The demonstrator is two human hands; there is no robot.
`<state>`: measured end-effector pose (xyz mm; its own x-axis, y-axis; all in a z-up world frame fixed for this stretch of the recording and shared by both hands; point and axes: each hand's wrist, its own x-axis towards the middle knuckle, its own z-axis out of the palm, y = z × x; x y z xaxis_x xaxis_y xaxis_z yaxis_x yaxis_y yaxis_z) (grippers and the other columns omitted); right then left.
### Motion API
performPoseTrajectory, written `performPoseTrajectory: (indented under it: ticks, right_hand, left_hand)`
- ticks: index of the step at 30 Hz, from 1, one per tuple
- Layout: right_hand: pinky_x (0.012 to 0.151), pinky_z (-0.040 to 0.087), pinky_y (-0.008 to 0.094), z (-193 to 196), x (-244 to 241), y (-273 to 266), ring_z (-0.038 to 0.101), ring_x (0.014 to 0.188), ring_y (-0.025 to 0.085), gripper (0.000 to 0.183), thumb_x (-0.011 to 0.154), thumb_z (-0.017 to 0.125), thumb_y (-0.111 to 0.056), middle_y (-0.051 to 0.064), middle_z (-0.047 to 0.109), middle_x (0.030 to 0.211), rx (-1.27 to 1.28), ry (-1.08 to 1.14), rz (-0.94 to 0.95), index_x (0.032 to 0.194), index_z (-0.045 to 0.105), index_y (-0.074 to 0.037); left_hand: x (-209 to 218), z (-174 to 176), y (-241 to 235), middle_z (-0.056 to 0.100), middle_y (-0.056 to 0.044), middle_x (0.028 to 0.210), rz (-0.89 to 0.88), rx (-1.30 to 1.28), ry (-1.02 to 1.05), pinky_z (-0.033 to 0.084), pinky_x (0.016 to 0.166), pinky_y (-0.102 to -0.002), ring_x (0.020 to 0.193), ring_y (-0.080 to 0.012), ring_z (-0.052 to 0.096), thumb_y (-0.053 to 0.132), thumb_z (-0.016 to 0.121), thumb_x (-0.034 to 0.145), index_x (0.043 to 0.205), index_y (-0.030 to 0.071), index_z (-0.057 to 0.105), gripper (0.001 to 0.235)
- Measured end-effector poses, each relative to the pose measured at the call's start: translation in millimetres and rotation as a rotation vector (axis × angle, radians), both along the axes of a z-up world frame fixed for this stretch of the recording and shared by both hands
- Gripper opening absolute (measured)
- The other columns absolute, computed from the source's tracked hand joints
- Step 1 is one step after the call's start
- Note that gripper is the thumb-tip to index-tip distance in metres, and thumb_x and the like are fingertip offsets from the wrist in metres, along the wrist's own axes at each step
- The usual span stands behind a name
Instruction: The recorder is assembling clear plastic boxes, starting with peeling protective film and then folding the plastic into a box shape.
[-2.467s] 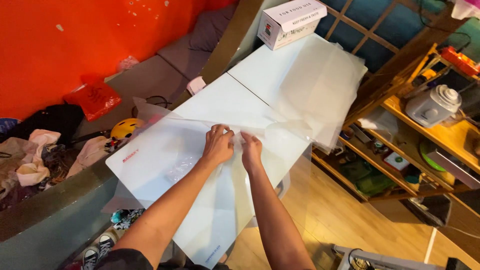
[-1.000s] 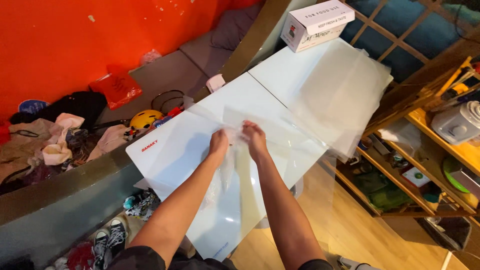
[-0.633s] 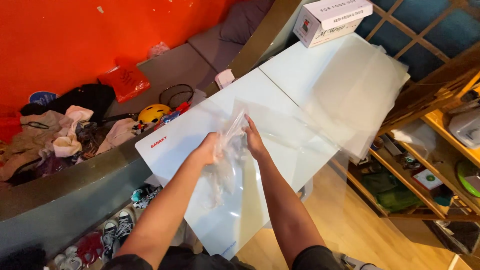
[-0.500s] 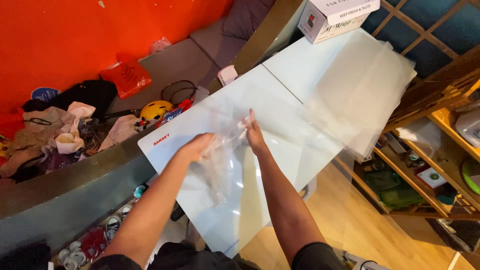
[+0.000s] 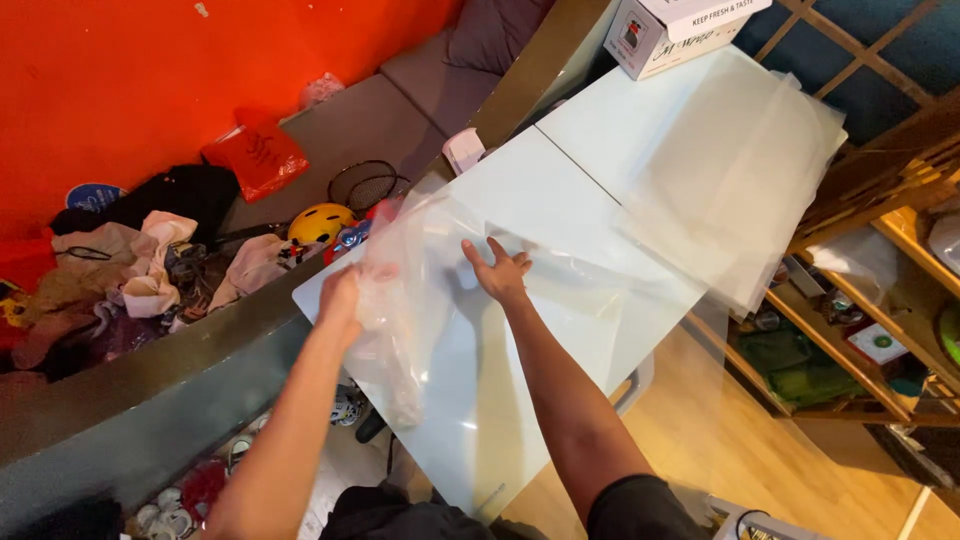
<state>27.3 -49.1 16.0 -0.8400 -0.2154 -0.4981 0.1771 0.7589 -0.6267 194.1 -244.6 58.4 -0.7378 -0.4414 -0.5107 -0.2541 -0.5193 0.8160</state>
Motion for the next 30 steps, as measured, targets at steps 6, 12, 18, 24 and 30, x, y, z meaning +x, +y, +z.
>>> performPoseTrajectory:
  ticks: [6,12,18,24,30]
  right_hand:
    - [0.124,0.029,0.059,-99.5,-44.0,-70.1,0.05,0.147,0.042,0.097,0.107,0.016,-0.081,0.025,0.059,0.155,0.075,0.074,0.025,0.143,0.067,-0.007]
    - [0.094,0.052,0.051,-26.5,-20.4,-90.4,0.067,0.11,0.039,0.053,0.094,0.04,-0.034,0.01,0.065,0.129,-1.238,-0.468,-0.347,0.138,0.053,-0.006]
    - [0.087,0.046,0.037,-29.8,-28.5,-90.9,0.055,0.094,0.022,0.038,0.096,0.052,-0.03,0.004,0.066,0.113,-1.295,-0.535,-0.359,0.13,0.061,-0.015]
    - [0.078,0.048,0.035,-29.7,-16.6,-104.5,0.06,0.092,0.023,0.027,0.092,0.055,-0.016,0.003,0.07,0.116,-1.516,-0.539,-0.632,0.119,0.05,-0.013]
    - [0.066,0.045,0.031,-89.4,-22.7,-105.7,0.053,0.068,0.016,0.041,0.089,0.061,-0.012,-0.005,0.063,0.105,-1.737,-0.569,-0.582,0.13,0.062,-0.02]
  left_hand:
    - [-32.9,-144.4,22.6,0.07,-0.009,0.091,0.049,0.064,0.119,0.056,0.072,-0.044,0.081,-0.028,0.068,0.025,0.061,0.096,0.112,0.009,0.064,0.023]
    - [-42.7,-173.9,14.0,0.052,-0.006,0.118,-0.252,-0.781,0.036,0.054,0.075,-0.042,0.09,-0.03,0.069,0.032,0.065,0.1,0.12,0.006,0.065,0.033]
    - [-29.5,-96.0,14.8,0.072,-0.028,0.093,-0.435,-0.782,-0.304,0.054,0.08,-0.048,0.092,-0.0439,0.071,0.037,0.061,0.094,0.144,0.018,0.033,0.06]
    - [-19.4,-75.6,-0.8,0.072,-0.029,0.099,-0.477,-0.893,-0.36,0.054,0.085,-0.049,0.099,-0.0461,0.069,0.027,0.062,0.091,0.144,0.022,0.04,0.058]
    - [-12.3,-72.4,-8.4,0.073,-0.028,0.098,-0.486,-0.928,-0.33,0.053,0.088,-0.05,0.102,-0.0457,0.069,0.026,0.062,0.09,0.141,0.023,0.047,0.053]
